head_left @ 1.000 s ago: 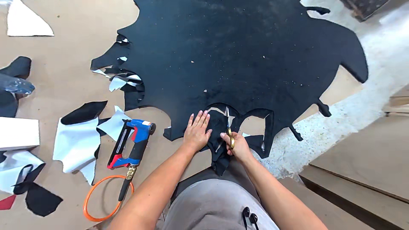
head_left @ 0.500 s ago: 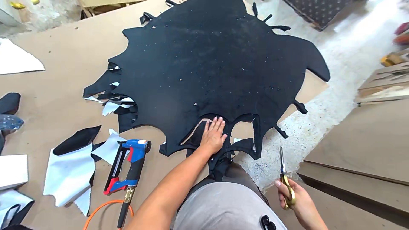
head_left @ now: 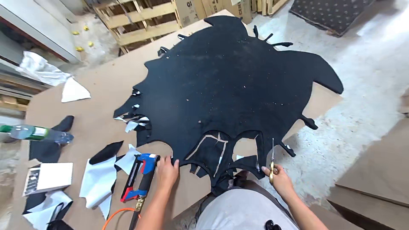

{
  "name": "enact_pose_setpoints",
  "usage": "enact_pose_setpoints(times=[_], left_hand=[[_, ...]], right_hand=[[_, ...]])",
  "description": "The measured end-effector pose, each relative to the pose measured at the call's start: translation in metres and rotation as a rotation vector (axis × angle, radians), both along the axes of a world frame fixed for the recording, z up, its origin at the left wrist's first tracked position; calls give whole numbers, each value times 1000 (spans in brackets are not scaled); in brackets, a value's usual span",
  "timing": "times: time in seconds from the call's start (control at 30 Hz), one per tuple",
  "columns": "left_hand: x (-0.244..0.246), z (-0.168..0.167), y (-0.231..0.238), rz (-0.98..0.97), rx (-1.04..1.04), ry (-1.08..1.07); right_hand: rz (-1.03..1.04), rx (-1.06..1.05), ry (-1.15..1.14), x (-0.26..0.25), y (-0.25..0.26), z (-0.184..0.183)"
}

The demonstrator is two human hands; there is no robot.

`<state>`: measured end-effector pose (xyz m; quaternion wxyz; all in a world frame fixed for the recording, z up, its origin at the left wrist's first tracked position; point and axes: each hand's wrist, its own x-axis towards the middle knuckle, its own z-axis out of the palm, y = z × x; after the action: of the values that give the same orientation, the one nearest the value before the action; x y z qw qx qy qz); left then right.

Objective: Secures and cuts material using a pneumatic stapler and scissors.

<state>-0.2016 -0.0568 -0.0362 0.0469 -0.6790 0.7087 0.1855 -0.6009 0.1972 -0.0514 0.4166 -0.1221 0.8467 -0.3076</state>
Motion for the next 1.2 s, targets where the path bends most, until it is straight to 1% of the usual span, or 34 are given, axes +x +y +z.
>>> enact_pose_setpoints(times=[0.07,0.13,0.27,0.37,0.43,0.5,0.57,0.63,0.77,0.87,0.93,1.1,1.2], left_hand=[[2,-2,13,-7,24,-47],[-10,-7,23,55,32,-20],[-39,-10,33,185,42,101],[-62,-8,34,252,182,295],[-85,-13,31,356,309,509],[-110,-14,34,471,469,717],[-134,-17,37,513,551,809],[-165,-18,39,510,561,868],[-225,-10,63,534,550,899],[-265,-13,80,569,572,927],[-286,-11,90,584,606,903],[-317,-12,106,560,749,859],[-339,-17,111,551,830,882]], right_hand=[[-32,-6,-55,-4,-24,-16],[-70,3,-46,-6,-34,-20],[-102,20,71,-23,-41,0],[-87,64,163,-64,-50,13],[-78,84,221,-98,-58,18],[-40,112,277,-135,-64,15],[10,138,335,-171,-71,9],[59,174,394,-209,-88,10],[134,188,479,-276,-105,8],[239,189,485,-328,-115,6],[312,165,474,-351,-121,11],[436,56,531,-398,-142,5],[488,87,573,-424,-164,7]])
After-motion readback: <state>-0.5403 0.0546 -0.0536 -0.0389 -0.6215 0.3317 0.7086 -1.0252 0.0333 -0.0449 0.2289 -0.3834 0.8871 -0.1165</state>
